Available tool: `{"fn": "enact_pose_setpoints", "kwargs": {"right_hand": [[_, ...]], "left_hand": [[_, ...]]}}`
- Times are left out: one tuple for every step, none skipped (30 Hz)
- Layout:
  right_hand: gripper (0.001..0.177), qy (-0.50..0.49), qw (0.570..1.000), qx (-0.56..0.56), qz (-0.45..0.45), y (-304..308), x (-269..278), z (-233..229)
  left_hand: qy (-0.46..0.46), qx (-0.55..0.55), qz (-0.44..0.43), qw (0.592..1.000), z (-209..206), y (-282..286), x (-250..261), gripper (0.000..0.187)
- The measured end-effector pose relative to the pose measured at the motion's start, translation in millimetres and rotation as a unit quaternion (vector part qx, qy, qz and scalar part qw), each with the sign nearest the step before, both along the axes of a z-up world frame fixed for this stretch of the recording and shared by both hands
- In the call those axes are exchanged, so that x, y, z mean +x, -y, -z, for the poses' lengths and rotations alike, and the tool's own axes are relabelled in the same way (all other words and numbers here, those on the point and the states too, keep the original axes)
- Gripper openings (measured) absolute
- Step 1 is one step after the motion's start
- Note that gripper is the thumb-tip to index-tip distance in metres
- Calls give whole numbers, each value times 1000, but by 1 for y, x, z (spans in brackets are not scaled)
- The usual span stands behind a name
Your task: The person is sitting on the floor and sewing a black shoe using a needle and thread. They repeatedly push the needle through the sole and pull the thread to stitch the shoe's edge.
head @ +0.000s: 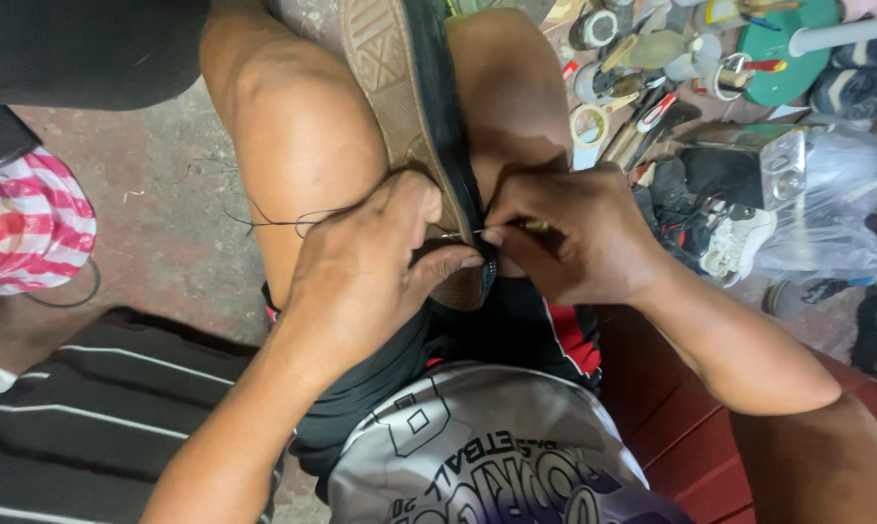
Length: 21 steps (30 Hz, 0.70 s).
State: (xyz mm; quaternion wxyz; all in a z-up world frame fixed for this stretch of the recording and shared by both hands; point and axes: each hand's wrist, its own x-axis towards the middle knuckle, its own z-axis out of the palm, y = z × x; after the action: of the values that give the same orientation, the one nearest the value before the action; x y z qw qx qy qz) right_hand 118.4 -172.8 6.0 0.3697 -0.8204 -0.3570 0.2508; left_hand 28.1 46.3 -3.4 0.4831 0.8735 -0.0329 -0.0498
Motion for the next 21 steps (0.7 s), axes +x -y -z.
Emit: {"fn": "enact_pose_setpoints", "kwargs": {"right_hand": [[10, -24, 1000, -8, 13, 1, 0, 0], [10, -26, 1000, -4, 10, 3, 0, 1], [10, -27, 1000, 3, 2, 4, 3, 3], [11, -28, 1000, 10, -5, 6, 6, 5], [11, -35, 999, 21, -3, 9, 5, 8], [11, -41, 999, 31, -1, 11, 4, 11], [11, -49, 998, 41, 5, 14, 2, 13], [10, -61, 997, 39, 18, 18, -2, 15], [10, -72, 996, 40, 24, 20, -2, 17], [10, -83, 995, 41, 31, 21, -3, 18], [11, -84, 995, 34, 37, 21, -2, 19], [11, -86, 995, 26, 43, 20, -1, 20], [12, -95, 994, 17, 53, 21, -5, 20], [11, -83, 995, 29, 44, 21, -6, 20], [11, -69, 996, 40, 35, 21, -6, 20], [10, -55, 997, 51, 27, 22, -6, 20], [9, -44, 998, 46, 27, 21, -7, 19], [8, -33, 998, 41, 26, 21, -8, 18], [7, -24, 999, 37, 23, 20, -9, 17], [7, 0, 999, 52, 7, 19, -10, 15], [8, 25, 997, 66, -8, 19, -11, 13]], "left_hand": [[8, 2, -21, 1000, -1, 0, -2, 50], [17, 5, -42, 999, -2, 0, -6, 53], [26, 10, -67, 997, -3, 1, -10, 57], [55, 16, -83, 995, -3, 2, -13, 59], [82, 19, -94, 992, -2, 3, -18, 62], [109, 22, -105, 988, -1, 5, -24, 65], [111, 53, -104, 987, 1, 8, -30, 63], [114, 84, -103, 985, 3, 11, -36, 61], [118, 120, -108, 980, 5, 13, -42, 59], [98, 112, -112, 982, 7, 13, -47, 47], [80, 107, -116, 984, 9, 11, -52, 37], [62, 101, -121, 986, 11, 10, -56, 28], [48, 15, -147, 988, 11, 7, -62, 24], [34, -72, -171, 982, 10, 5, -68, 21], [21, -157, -194, 968, 10, 4, -71, 19], [-1, -312, -223, 923, 9, 4, -73, 19], [-22, -457, -246, 854, 7, 3, -74, 19], [-43, -590, -263, 762, 5, 4, -73, 21], [-81, -523, -281, 801, 4, 6, -70, 19], [-118, -451, -297, 833, 4, 10, -65, 19], [-155, -376, -309, 859, 4, 13, -60, 19]]}}
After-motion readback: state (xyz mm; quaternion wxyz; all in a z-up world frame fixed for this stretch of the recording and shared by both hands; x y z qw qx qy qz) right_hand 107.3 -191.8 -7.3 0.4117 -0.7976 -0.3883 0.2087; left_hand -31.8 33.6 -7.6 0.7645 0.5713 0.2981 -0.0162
